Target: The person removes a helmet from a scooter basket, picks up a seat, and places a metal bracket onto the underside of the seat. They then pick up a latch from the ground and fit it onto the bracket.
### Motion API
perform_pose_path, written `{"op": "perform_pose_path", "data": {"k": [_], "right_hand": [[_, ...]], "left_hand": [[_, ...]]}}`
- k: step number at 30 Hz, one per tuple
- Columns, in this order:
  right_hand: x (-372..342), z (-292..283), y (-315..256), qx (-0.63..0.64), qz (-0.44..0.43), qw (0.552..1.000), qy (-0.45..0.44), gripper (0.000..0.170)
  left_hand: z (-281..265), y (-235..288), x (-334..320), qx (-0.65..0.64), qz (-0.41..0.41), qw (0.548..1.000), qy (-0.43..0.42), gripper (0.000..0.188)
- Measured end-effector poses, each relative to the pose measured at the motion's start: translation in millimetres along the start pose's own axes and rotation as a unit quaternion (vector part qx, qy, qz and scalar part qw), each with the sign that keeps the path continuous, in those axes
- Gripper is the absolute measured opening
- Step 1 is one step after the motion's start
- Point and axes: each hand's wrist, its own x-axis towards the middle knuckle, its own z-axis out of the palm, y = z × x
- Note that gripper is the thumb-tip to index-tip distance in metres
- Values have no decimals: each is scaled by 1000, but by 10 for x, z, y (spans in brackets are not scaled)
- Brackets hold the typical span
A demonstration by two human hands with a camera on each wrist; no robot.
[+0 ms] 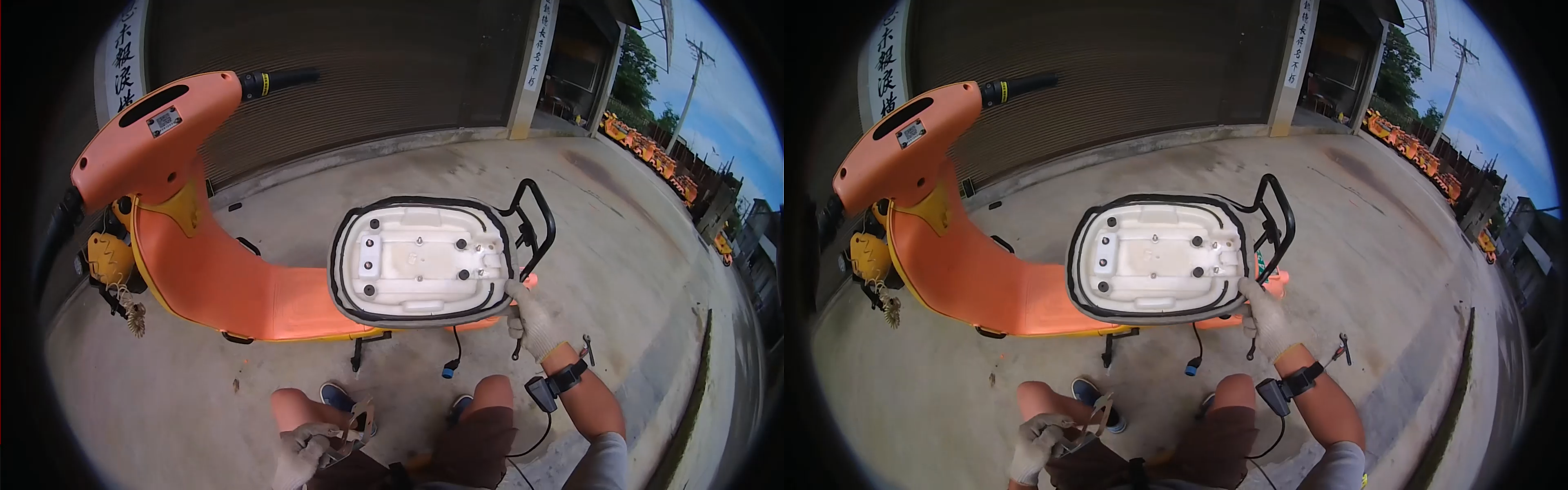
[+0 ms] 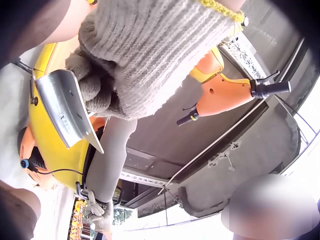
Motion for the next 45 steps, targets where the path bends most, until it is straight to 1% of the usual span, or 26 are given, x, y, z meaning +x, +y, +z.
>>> {"op": "perform_pose_path", "data": {"k": [1,2,3,4,5,6,7,8,9,10,12,13,14,15,18,21,25,27,34,36,37,39,41,42,43,45], "right_hand": [[-17,14,46,-13,4,1000,-11,24],[-43,24,73,-27,6,999,-21,26],[-103,42,77,-51,-25,998,-33,32],[-115,35,83,-47,-27,998,-22,32],[-104,25,78,-55,-20,998,-21,35],[-101,23,61,-63,-14,998,-22,38],[-145,31,38,-84,-19,996,-18,42],[-149,15,45,-80,-20,997,-10,42],[-133,4,60,-86,-26,996,-20,42],[-117,3,63,-92,-31,995,-32,43],[-122,-21,62,-85,-24,995,-42,44],[-128,-24,66,-59,-21,997,-44,41],[-128,-11,74,-33,-19,998,-49,38],[-123,-2,80,-35,-13,998,-55,38],[-105,6,80,-36,-1,998,-43,38],[-113,6,114,-2,22,999,-38,39],[-117,-35,99,2,30,997,-75,40],[-123,1,109,12,39,997,-64,40],[-130,-29,132,-6,35,998,-60,40],[-184,-13,109,5,31,999,-35,45],[-213,-38,125,-5,46,998,-35,45],[-278,-130,195,31,59,996,-67,52],[-427,-201,342,-4,72,996,-53,53],[-539,-236,392,-28,68,996,-40,55],[-661,-277,438,-101,52,991,-67,49],[-882,-266,719,-209,-32,969,-130,40]], "left_hand": [[44,-19,53,-2,-29,999,-22,21],[118,-28,103,2,-25,999,-34,21],[224,-17,142,-1,-17,998,-59,20],[299,-28,168,-5,-10,996,-84,20],[343,-97,215,-7,-24,993,-113,20],[388,-103,228,-6,-22,992,-123,20],[446,-104,231,14,1,988,-151,22],[509,-120,219,34,24,983,-178,24],[625,-178,234,-19,19,985,-170,22],[634,-191,275,-18,18,984,-175,22],[667,-159,293,6,-25,985,-168,23],[691,-103,259,3,-34,986,-164,23],[728,13,221,45,-14,984,-170,24],[737,61,187,87,7,981,-174,26],[699,-124,227,112,-19,976,-184,28],[666,-224,258,97,-20,977,-190,22],[677,-342,253,63,-33,984,-162,22],[674,-323,274,55,-23,982,-179,23],[699,-257,312,36,-17,984,-174,26],[686,-231,305,48,-15,986,-161,26],[683,-198,320,66,5,984,-168,25],[684,-173,329,82,20,980,-179,24],[674,-207,303,79,14,980,-181,23],[664,-213,282,88,33,980,-174,23],[663,-234,296,97,54,980,-167,22],[722,-319,307,66,45,984,-160,21]]}}
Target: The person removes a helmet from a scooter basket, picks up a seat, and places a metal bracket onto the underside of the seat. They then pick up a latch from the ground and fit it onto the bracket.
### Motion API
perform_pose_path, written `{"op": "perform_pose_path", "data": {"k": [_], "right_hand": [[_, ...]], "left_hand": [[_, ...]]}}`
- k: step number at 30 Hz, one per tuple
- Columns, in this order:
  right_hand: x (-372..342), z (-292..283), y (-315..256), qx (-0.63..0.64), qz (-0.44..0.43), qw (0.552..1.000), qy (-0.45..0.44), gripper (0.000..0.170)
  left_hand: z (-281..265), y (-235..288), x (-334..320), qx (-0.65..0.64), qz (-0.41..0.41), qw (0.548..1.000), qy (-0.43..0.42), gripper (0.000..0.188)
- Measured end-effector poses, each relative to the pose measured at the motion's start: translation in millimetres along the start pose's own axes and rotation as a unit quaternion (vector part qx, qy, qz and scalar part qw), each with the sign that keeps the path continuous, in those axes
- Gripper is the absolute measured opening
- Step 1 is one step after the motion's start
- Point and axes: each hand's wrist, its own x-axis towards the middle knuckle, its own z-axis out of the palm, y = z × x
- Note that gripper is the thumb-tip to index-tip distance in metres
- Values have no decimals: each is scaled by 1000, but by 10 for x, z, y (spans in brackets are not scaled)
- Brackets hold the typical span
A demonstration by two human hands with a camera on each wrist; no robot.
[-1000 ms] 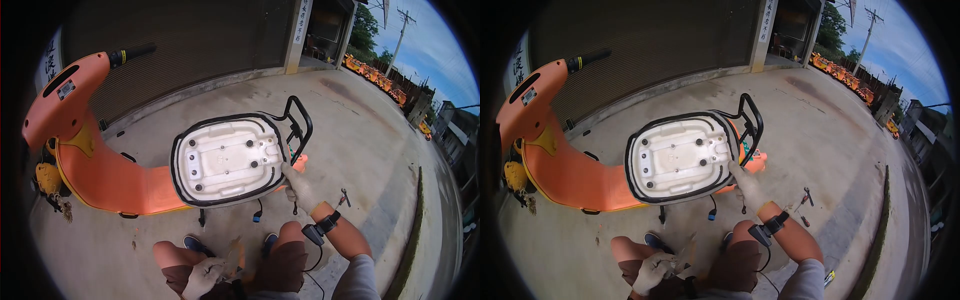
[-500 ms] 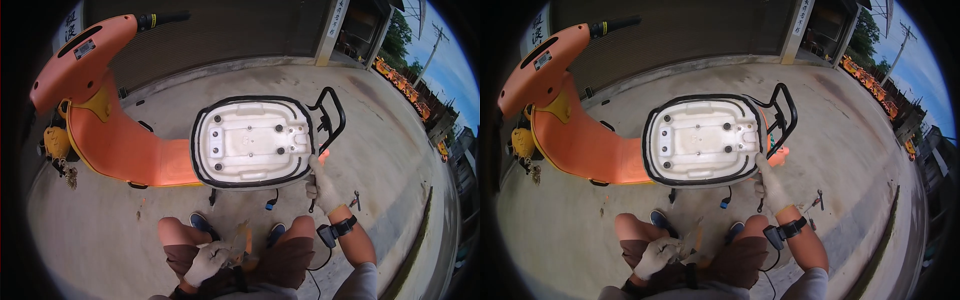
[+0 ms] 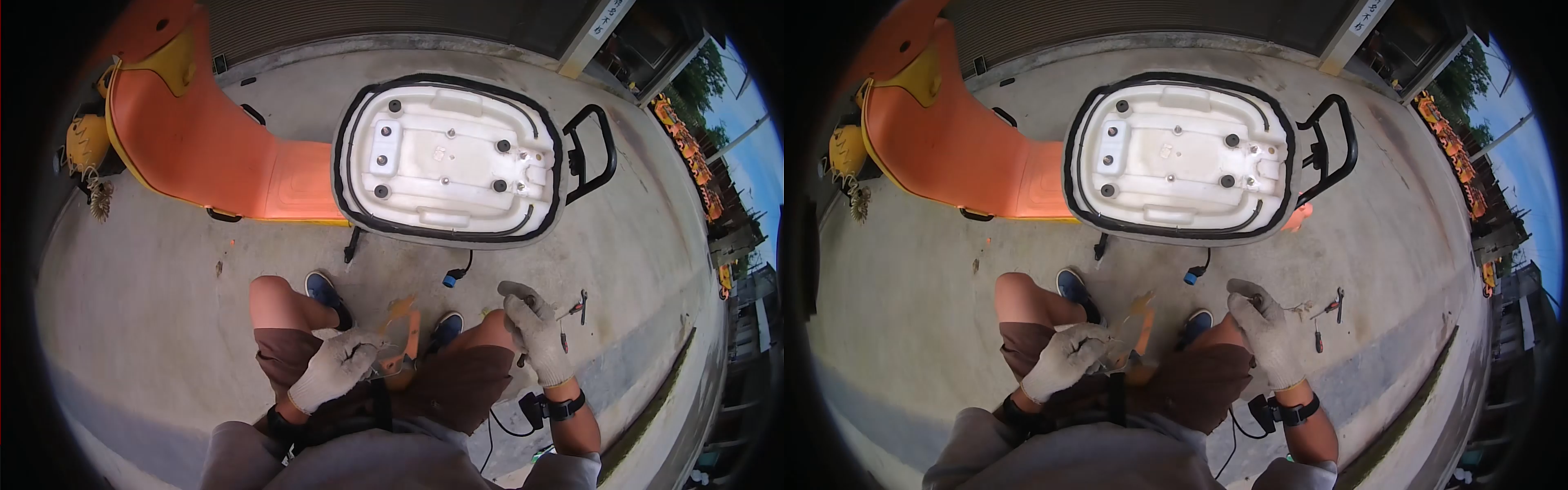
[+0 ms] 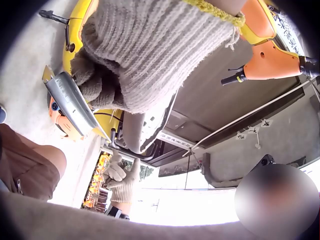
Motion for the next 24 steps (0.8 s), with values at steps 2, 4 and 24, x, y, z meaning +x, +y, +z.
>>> {"op": "perform_pose_path", "data": {"k": [2,4,24], "right_hand": [[-256,259,100,-81,-10,992,-92,35],[-500,554,-176,-235,24,961,-147,43],[-562,466,792,278,5,954,-113,36]], "left_hand": [[66,-78,45,-32,-4,999,7,19],[136,-108,104,-24,-34,999,12,21],[120,-430,332,-214,-57,923,313,59]]}}
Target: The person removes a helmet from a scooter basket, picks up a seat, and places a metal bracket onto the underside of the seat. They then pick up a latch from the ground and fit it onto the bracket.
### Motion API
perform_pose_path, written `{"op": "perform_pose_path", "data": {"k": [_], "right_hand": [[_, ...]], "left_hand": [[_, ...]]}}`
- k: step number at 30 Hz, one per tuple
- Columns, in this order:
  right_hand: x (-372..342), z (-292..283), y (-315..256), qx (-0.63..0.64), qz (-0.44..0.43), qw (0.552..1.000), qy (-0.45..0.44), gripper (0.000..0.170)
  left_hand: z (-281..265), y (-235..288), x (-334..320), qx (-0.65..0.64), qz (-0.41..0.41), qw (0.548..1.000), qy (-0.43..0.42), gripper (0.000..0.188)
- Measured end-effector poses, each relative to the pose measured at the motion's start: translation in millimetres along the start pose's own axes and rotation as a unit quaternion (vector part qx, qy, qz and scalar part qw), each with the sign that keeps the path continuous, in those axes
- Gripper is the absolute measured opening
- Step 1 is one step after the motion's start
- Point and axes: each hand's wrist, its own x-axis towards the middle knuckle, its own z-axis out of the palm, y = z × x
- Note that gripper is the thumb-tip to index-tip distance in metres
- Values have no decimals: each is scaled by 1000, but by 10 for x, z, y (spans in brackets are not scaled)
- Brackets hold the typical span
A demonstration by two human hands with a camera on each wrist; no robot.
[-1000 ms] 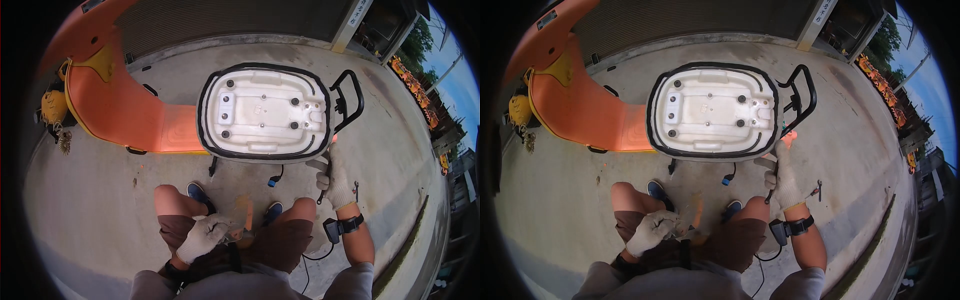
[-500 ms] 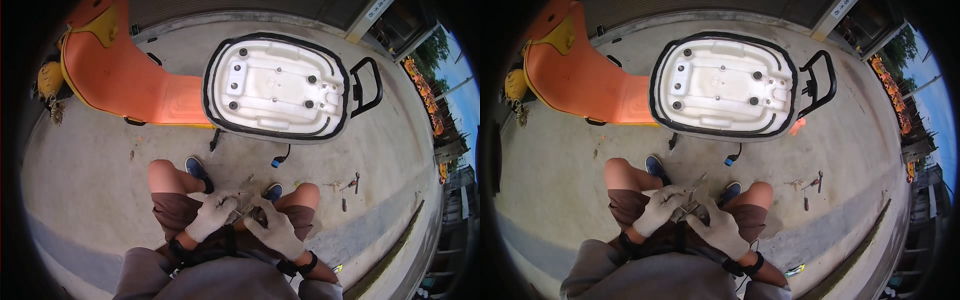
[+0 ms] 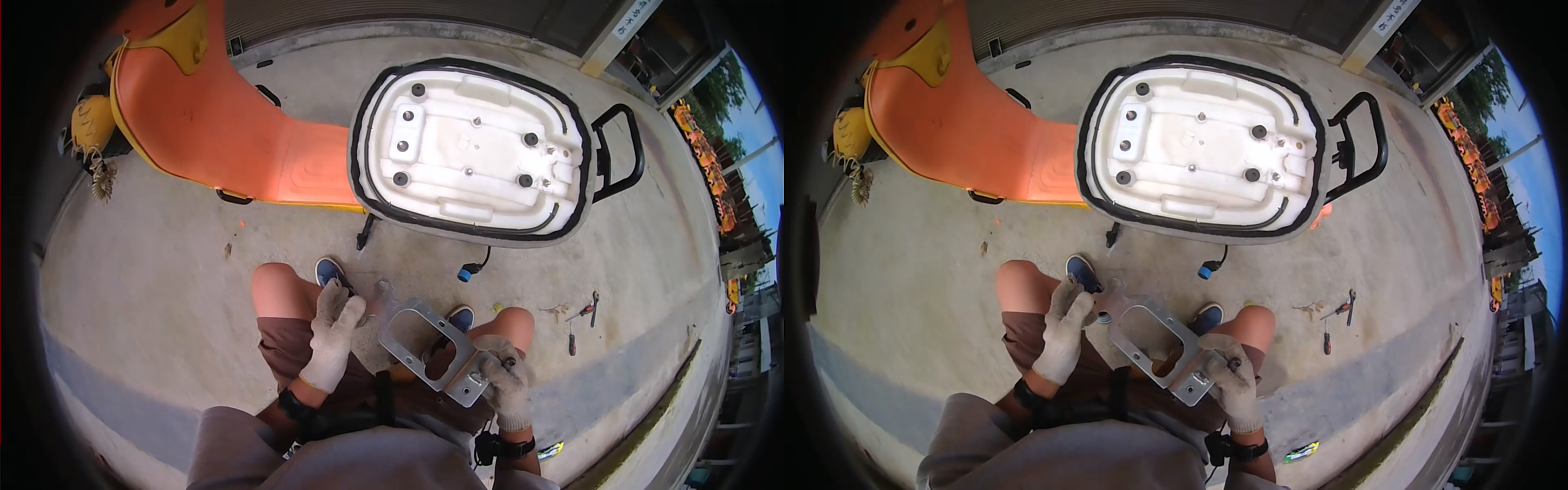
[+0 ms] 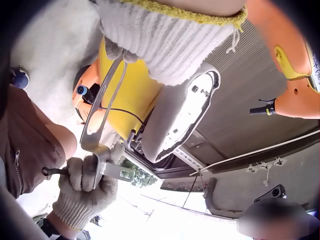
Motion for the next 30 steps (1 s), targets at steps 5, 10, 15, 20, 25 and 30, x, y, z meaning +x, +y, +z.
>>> {"op": "perform_pose_path", "data": {"k": [5,10,15,20,25,30], "right_hand": [[-80,-107,18,19,-19,999,18,38],[-133,-143,14,-5,-72,997,29,35],[-62,-43,13,-83,-78,978,175,32],[-118,-116,-37,-185,-181,943,209,35],[-203,191,-228,-206,-111,957,170,31],[-141,297,-391,-249,-78,939,225,21]], "left_hand": [[22,81,-92,-317,-181,904,-223,46],[33,264,-78,-288,-257,886,-259,39],[1,273,-102,-310,-316,849,-289,40],[-42,363,-178,-300,-225,884,-279,42],[14,437,-218,-224,-128,931,-259,44],[47,500,-215,-263,-127,911,-290,42]]}}
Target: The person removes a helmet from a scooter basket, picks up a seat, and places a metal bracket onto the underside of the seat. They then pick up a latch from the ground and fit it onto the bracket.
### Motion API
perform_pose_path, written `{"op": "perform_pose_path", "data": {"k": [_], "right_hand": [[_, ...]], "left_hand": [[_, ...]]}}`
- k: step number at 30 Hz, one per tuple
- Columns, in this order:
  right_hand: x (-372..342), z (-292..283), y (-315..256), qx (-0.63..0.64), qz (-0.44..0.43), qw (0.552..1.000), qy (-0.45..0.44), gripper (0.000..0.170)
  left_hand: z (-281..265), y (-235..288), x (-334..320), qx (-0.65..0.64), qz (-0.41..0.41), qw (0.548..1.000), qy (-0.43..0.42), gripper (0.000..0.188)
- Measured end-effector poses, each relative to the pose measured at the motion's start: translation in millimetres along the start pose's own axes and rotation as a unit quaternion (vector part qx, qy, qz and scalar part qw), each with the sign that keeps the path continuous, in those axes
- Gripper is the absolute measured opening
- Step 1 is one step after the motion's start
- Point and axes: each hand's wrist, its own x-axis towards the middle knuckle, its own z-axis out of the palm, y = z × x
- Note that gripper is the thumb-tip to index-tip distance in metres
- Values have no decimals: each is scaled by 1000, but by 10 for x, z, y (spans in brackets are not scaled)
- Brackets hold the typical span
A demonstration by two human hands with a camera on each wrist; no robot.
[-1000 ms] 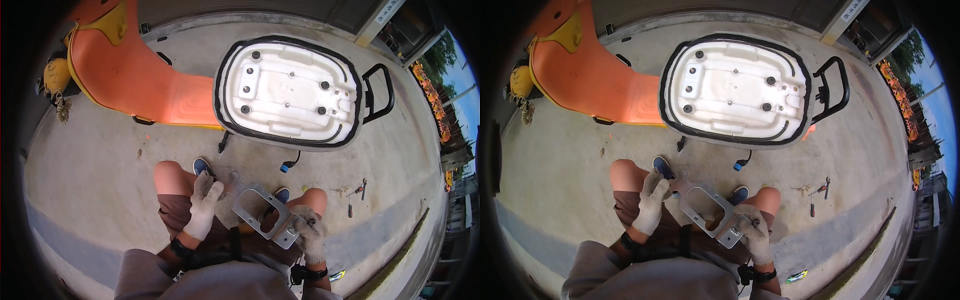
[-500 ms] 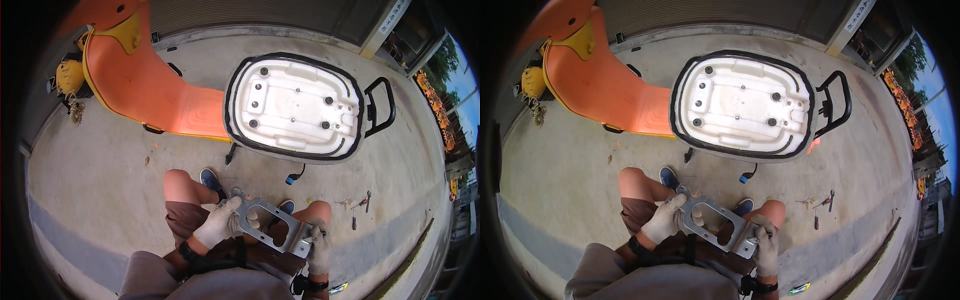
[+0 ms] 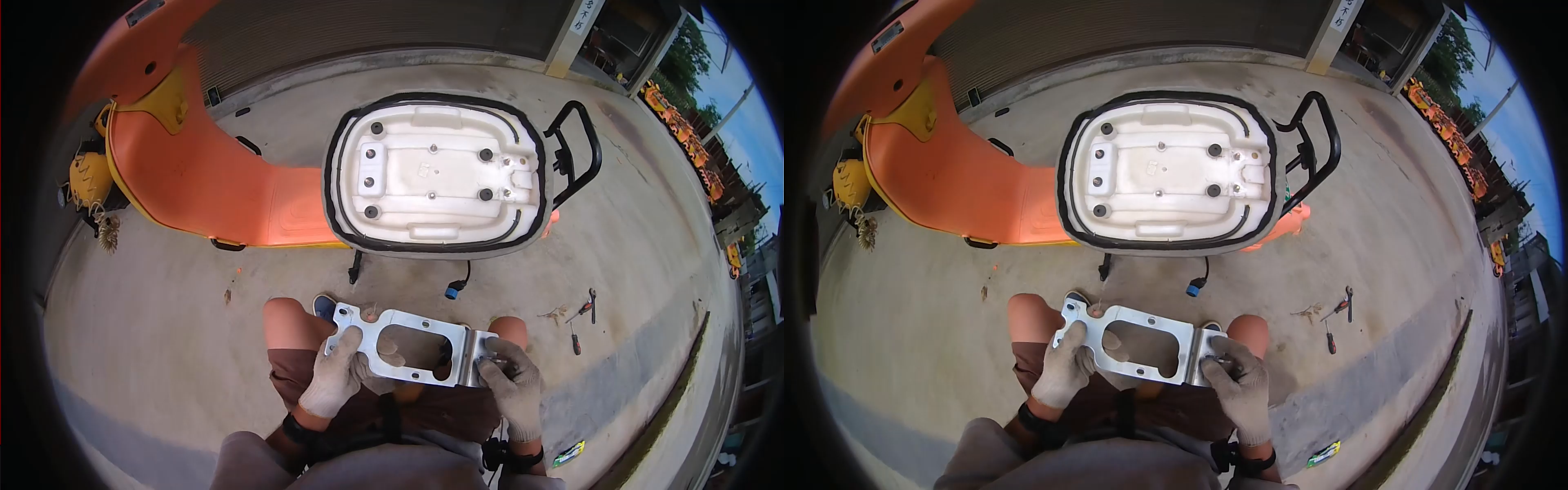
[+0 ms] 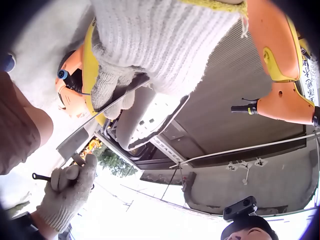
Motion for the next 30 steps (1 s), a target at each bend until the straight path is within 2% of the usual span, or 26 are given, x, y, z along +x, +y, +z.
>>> {"op": "perform_pose_path", "data": {"k": [2,6,7,9,10,12,13,15,16,18,19,21,22,23,25,26,29,30], "right_hand": [[14,-33,-24,-20,-1,1000,-14,19],[28,-86,-73,-18,-88,996,27,17],[54,-110,-87,-2,-121,991,51,17],[99,-216,-176,-14,-145,986,78,18],[134,-283,-233,-28,-167,980,104,20],[227,-433,-329,-32,-193,972,131,21],[271,-480,-392,-34,-215,963,158,23],[338,-515,-600,-15,-227,959,170,24],[365,-494,-681,1,-234,956,175,25],[436,-408,-782,1,-223,956,192,25],[469,-365,-831,-1,-215,954,207,25],[531,-255,-906,-2,-231,949,216,27],[562,-210,-950,-8,-221,951,218,28],[594,-162,-989,-15,-209,952,221,29],[660,-86,-1069,-25,-208,954,213,31],[703,-53,-1110,-33,-206,957,203,32],[841,46,-1150,-36,-185,962,197,37],[870,88,-1170,-39,-188,962,196,37]], "left_hand": [[28,31,58,-7,12,1000,-27,41],[56,136,108,4,29,999,-33,43],[-84,177,142,128,27,990,-57,45],[-120,304,178,250,26,964,-81,47],[-5,464,217,311,84,944,-76,50],[167,719,381,275,177,941,-83,57],[234,831,497,179,210,956,-97,61],[114,989,858,190,308,921,146,67],[49,1078,1068,191,307,921,145,67],[-72,1233,1491,205,375,869,250,67],[-127,1258,1631,203,376,870,248,67],[-235,1279,1884,189,283,920,195,65],[-333,1291,1959,184,222,947,142,63],[-422,1241,2039,182,224,948,138,63],[-549,1103,2109,119,186,975,-1,63],[-597,1049,2127,89,169,981,-28,65],[-547,1059,2099,93,156,982,-45,70],[-549,1088,2101,141,170,974,-49,76]]}}
